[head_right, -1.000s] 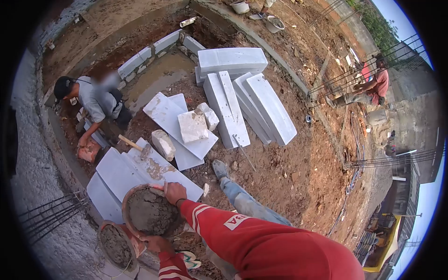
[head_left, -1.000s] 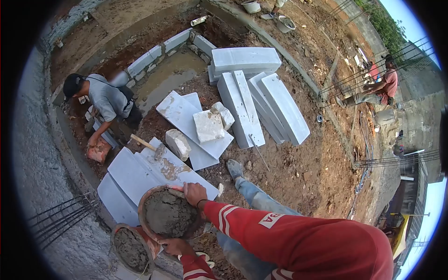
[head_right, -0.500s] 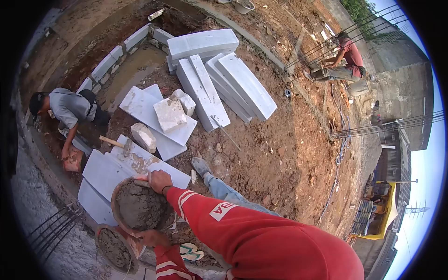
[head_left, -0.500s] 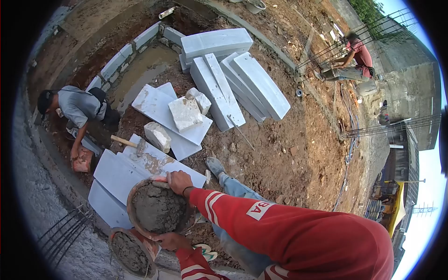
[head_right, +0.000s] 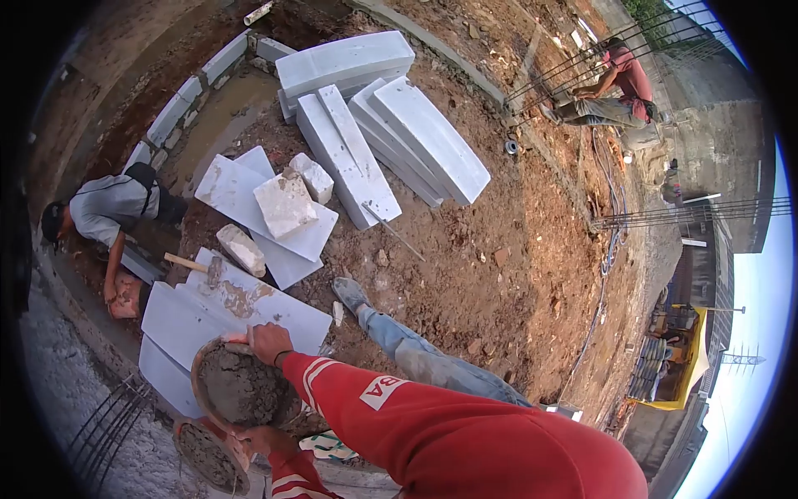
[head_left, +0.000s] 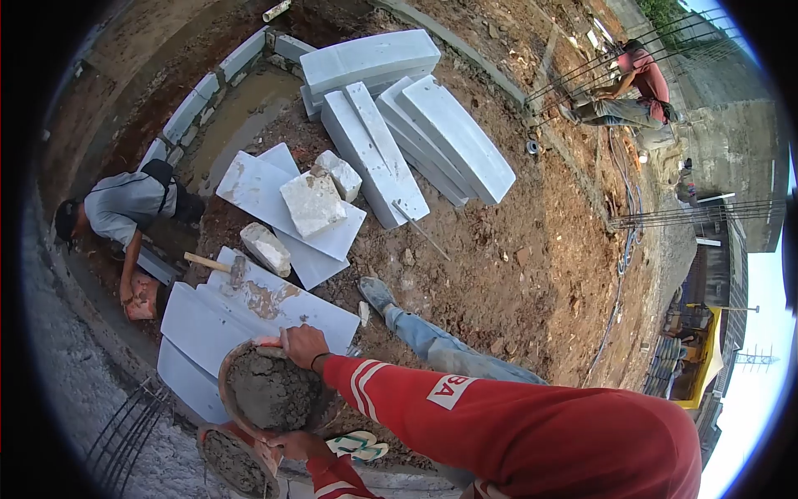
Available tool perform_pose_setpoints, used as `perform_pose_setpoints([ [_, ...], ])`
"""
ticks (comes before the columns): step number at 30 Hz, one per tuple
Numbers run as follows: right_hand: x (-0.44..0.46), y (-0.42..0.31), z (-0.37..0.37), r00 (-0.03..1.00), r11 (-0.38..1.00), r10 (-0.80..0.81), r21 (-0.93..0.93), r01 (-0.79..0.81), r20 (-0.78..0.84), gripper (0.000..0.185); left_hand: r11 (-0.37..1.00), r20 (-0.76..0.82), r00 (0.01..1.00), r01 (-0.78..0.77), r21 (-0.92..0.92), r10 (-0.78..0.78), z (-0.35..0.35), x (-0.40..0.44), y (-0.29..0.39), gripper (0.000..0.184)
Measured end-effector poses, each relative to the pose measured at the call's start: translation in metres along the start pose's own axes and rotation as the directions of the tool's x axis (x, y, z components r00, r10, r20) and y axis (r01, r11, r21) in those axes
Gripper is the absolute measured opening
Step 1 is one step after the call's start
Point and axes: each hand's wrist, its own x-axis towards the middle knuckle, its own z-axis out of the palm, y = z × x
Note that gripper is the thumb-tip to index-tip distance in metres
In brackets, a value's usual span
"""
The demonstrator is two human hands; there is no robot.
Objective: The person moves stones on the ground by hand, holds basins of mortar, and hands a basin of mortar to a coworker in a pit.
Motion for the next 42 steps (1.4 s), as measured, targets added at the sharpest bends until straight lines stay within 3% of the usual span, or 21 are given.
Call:
perform_pose_setpoints([
  [11, -0.002, -0.004, -0.007, 1.000, 1.000, 0.008, 0.017, -0.008, 0.015, 0.049, 0.997, -0.026, 0.998, 0.055, -0.052, -0.056, 0.004, 0.001, -0.001, 0.068],
  [32, 0.000, -0.010, 0.001, 1.000, 0.990, 0.003, -0.141, 0.001, 0.029, 0.053, 0.953, -0.045, 0.962, 0.261, -0.150, -0.270, 0.024, 0.001, -0.015, 0.065],
  [34, 0.000, -0.009, 0.002, 1.000, 0.987, -0.024, -0.160, 0.024, 0.004, 0.054, 0.946, 0.016, 0.960, 0.278, -0.167, -0.279, 0.026, 0.002, -0.017, 0.067],
  [37, 0.001, -0.009, 0.002, 1.000, 0.981, -0.028, -0.193, 0.026, -0.005, 0.054, 0.939, 0.040, 0.946, 0.323, -0.119, -0.320, -0.009, -0.009, 0.017, 0.070],
  [42, 0.001, -0.009, 0.004, 0.999, 0.978, -0.038, -0.205, 0.034, -0.019, 0.054, 0.943, -0.003, 0.953, 0.301, -0.140, -0.304, -0.007, -0.011, 0.018, 0.073],
])
